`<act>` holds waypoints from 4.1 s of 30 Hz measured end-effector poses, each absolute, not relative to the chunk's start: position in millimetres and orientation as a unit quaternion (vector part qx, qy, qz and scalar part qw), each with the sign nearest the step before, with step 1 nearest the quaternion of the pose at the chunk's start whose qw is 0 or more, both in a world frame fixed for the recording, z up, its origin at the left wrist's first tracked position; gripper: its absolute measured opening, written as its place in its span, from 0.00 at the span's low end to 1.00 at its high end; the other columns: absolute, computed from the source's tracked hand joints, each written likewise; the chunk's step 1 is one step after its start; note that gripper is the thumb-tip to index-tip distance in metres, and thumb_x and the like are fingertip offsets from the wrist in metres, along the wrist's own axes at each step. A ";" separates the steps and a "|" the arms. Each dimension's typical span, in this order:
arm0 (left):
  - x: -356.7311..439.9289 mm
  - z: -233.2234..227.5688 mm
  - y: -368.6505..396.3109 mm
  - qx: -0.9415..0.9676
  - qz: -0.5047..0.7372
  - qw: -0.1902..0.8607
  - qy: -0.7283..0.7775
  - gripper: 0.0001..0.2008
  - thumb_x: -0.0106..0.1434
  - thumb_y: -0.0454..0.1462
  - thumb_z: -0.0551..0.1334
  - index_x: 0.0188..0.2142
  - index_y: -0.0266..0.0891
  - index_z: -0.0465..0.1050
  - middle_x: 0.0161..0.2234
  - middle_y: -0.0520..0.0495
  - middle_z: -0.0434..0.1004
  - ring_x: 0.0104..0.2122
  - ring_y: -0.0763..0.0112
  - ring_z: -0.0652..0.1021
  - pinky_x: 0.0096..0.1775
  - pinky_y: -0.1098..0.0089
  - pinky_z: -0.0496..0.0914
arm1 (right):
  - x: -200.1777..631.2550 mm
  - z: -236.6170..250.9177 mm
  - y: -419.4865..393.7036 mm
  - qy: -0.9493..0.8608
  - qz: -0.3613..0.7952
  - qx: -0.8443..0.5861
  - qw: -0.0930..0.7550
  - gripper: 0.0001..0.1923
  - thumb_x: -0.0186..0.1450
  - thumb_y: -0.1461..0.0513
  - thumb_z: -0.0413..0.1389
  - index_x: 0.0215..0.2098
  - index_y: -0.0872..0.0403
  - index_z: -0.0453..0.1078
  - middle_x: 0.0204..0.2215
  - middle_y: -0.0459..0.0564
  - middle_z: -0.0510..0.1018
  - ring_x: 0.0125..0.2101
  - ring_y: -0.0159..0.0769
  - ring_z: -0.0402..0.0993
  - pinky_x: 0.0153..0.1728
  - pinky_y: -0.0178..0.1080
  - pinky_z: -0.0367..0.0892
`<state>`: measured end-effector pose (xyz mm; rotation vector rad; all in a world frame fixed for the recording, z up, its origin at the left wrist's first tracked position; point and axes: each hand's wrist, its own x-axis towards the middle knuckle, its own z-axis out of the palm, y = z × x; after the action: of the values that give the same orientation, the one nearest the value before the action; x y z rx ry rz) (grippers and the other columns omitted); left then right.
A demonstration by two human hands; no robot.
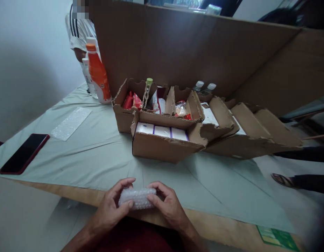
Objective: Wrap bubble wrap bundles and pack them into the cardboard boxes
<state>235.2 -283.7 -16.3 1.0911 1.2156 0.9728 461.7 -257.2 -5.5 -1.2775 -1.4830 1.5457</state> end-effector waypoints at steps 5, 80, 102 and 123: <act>247.0 -1.0 -265.4 0.478 0.380 0.604 0.513 0.27 0.56 0.46 0.71 0.54 0.41 0.76 0.41 0.45 0.76 0.34 0.66 0.77 0.36 0.70 0.72 | 470.0 -6.2 -252.8 -0.528 0.611 -0.478 0.344 0.15 0.64 0.50 0.62 0.36 0.54 0.74 0.27 0.44 0.73 0.27 0.31 0.68 0.29 0.32 0.64; 223.5 -16.6 -221.2 0.700 0.052 0.227 0.675 0.29 0.66 0.33 0.58 0.67 0.37 0.62 0.38 0.43 0.82 0.39 0.58 0.81 0.39 0.64 0.70 | 439.9 -39.8 -239.1 -0.846 0.102 -0.499 0.158 0.13 0.71 0.63 0.57 0.51 0.53 0.78 0.49 0.57 0.81 0.45 0.49 0.76 0.43 0.48 0.68; 208.5 20.2 -255.5 0.636 0.463 0.239 0.569 0.07 0.67 0.37 0.63 0.33 0.45 0.65 0.33 0.52 0.78 0.34 0.68 0.79 0.37 0.68 0.73 | 472.7 38.0 -256.6 -0.736 0.174 -0.439 0.486 0.07 0.68 0.66 0.58 0.42 0.47 0.71 0.34 0.47 0.83 0.33 0.36 0.80 0.34 0.39 0.74; 302.2 130.3 -41.1 0.842 -0.064 0.020 0.536 0.04 0.57 0.37 0.66 0.28 0.41 0.79 0.28 0.44 0.80 0.33 0.57 0.80 0.34 0.67 0.70 | 516.4 138.8 -69.8 -0.792 -0.050 -0.599 -0.104 0.06 0.60 0.60 0.63 0.27 0.54 0.76 0.26 0.54 0.81 0.28 0.42 0.76 0.27 0.38 0.60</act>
<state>302.2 -41.1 130.3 2.6108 1.6608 -0.1989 516.4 -69.8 138.8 -2.0192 -2.6685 -0.1681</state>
